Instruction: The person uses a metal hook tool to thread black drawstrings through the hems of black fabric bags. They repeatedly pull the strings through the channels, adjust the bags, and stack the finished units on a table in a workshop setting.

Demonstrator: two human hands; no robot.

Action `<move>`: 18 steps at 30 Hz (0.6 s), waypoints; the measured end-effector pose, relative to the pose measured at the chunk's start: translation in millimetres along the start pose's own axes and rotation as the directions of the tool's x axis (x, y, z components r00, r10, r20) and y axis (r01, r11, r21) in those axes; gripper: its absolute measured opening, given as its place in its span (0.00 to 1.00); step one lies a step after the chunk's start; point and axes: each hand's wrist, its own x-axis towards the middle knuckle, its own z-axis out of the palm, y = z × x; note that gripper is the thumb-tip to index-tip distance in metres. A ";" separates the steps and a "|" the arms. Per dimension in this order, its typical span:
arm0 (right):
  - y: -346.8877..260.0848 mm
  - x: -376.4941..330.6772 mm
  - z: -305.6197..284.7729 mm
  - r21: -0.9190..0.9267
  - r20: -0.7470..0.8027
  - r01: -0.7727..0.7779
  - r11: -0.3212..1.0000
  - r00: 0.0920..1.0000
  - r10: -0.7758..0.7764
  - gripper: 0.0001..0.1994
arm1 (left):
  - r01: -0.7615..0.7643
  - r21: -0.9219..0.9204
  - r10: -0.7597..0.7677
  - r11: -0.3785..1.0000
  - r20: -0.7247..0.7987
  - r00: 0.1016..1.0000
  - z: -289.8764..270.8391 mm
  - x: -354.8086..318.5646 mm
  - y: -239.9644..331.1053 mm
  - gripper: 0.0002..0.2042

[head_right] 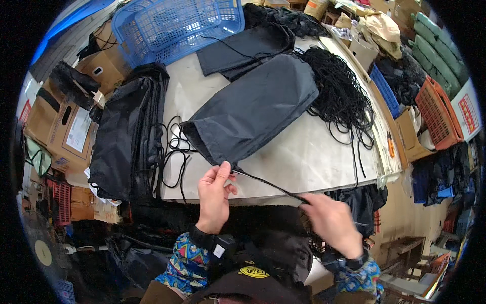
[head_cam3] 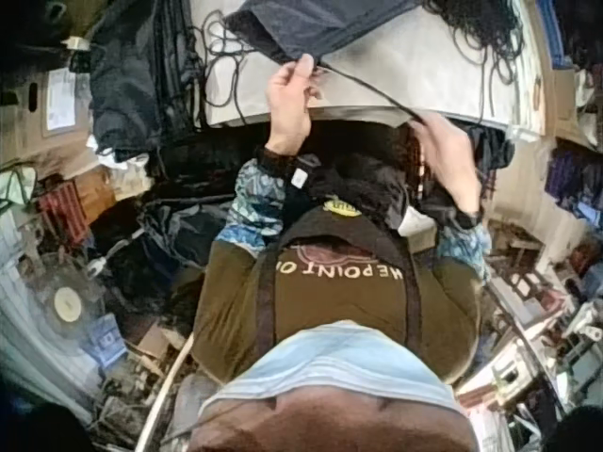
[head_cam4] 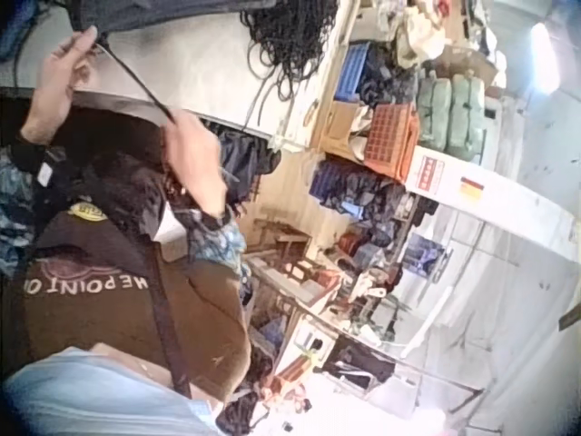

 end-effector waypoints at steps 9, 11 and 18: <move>-6.6 6.6 22.0 -0.063 -0.044 0.091 0.994 0.995 -0.093 0.12 | 0.174 0.078 -0.191 0.982 0.342 0.920 31.8 -22.1 -32.8 0.11; -16.1 9.2 14.5 0.022 -0.024 0.056 0.998 0.998 -0.056 0.13 | 0.127 -0.046 -0.116 0.991 0.202 0.973 24.0 -8.0 -22.8 0.12; -7.2 -6.8 -35.1 -0.029 -0.021 -0.119 0.992 0.993 0.119 0.06 | 0.035 -0.012 -0.031 0.999 0.249 0.968 14.5 19.0 7.0 0.19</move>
